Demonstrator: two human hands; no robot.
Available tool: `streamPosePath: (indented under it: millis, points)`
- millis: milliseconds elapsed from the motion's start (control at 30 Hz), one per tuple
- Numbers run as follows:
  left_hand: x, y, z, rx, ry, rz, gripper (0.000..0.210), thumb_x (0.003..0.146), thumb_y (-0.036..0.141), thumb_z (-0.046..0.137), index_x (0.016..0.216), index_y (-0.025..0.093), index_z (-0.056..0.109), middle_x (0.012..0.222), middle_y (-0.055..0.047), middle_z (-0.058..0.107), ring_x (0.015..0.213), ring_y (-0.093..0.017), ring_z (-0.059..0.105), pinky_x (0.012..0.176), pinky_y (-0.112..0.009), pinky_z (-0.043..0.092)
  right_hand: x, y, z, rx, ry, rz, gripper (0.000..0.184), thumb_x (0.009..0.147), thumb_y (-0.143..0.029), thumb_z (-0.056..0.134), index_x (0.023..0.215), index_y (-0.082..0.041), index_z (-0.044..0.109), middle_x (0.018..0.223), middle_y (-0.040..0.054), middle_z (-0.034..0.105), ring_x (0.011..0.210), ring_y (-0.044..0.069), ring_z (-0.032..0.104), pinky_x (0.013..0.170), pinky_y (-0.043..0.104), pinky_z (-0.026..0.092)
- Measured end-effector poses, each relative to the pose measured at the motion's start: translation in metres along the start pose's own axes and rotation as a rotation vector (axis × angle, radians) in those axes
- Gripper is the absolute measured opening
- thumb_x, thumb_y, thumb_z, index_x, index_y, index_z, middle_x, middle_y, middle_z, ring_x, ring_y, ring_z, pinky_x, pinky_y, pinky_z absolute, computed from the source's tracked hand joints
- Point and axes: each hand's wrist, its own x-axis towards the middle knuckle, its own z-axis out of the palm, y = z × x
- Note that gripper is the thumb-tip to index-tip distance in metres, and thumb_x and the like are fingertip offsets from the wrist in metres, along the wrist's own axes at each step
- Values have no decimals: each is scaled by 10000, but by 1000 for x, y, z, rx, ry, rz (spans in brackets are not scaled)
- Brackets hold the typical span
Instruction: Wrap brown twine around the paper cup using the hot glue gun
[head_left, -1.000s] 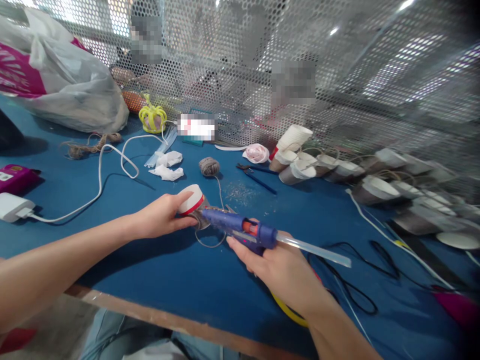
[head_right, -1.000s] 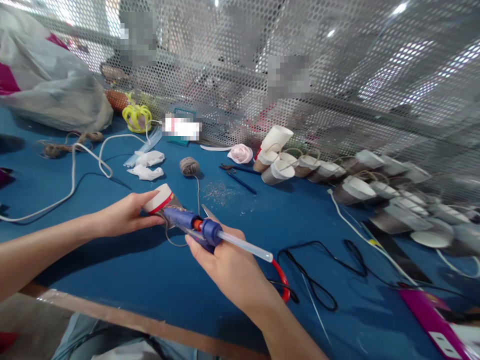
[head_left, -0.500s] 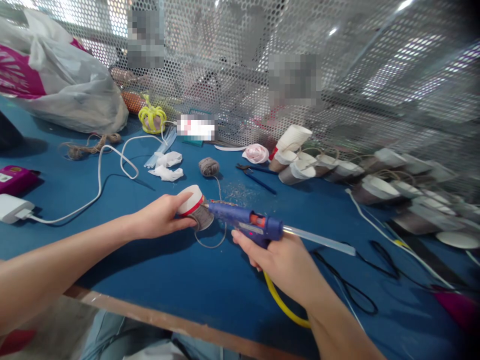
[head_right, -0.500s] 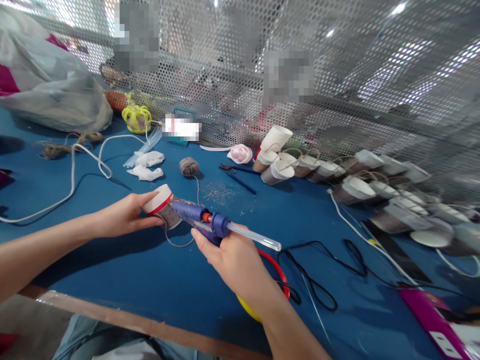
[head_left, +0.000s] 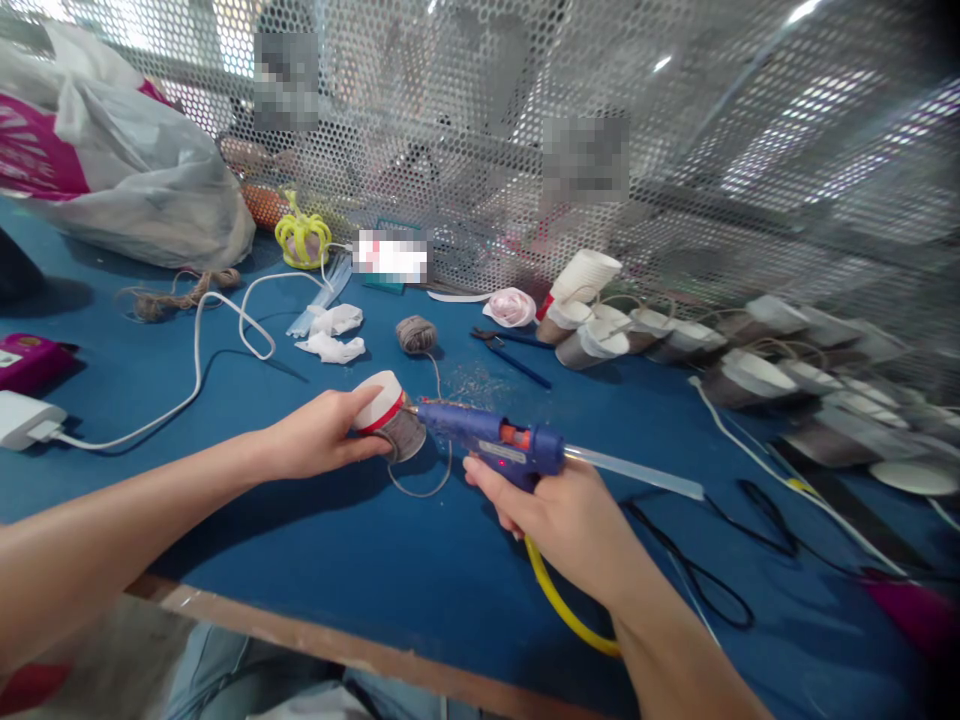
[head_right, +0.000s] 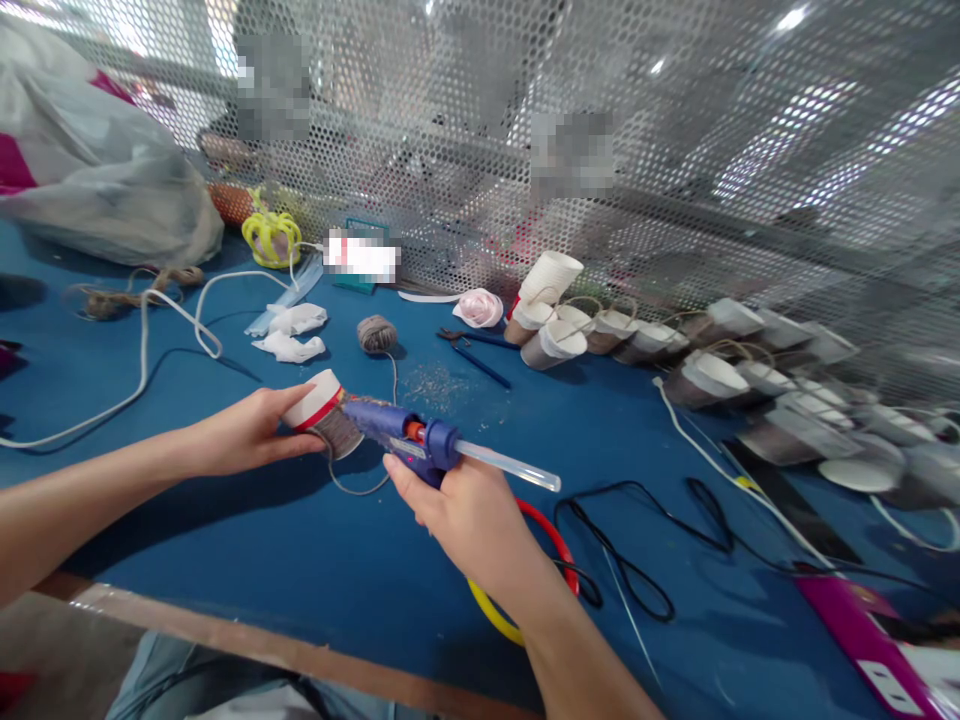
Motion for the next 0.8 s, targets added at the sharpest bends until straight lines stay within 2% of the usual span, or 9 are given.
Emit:
streamPosePath:
  millis: [133, 333, 533, 800]
  points:
    - [0, 0, 0, 4, -7, -4, 373, 788, 338, 542, 1100, 142, 484, 880, -65, 659, 764, -189, 614, 682, -271, 469, 0, 0, 1, -1, 13, 19, 331, 756, -445, 492, 548, -189, 518, 439, -6, 561, 411, 128, 545, 469, 248, 455]
    - [0, 0, 0, -6, -10, -12, 392, 787, 334, 544, 1123, 144, 475, 910, -73, 663, 799, -200, 619, 711, -283, 477, -2, -1, 1, 30, -4, 4, 313, 752, -427, 509, 550, -188, 521, 401, -27, 521, 375, 118, 518, 437, 235, 450]
    - [0, 1, 0, -30, -12, 8, 394, 790, 335, 541, 1133, 154, 473, 932, -72, 661, 813, -202, 620, 724, -286, 476, -2, 0, 2, 5, 8, -74, 309, 753, -426, 512, 551, -194, 541, 391, -25, 520, 365, 121, 505, 418, 239, 440]
    - [0, 1, 0, -10, -11, 3, 382, 794, 336, 534, 1122, 149, 478, 909, -67, 658, 794, -198, 614, 698, -274, 473, 3, -1, -1, 5, 34, 8, 323, 756, -429, 503, 587, -166, 582, 406, -3, 538, 392, 133, 536, 446, 250, 453]
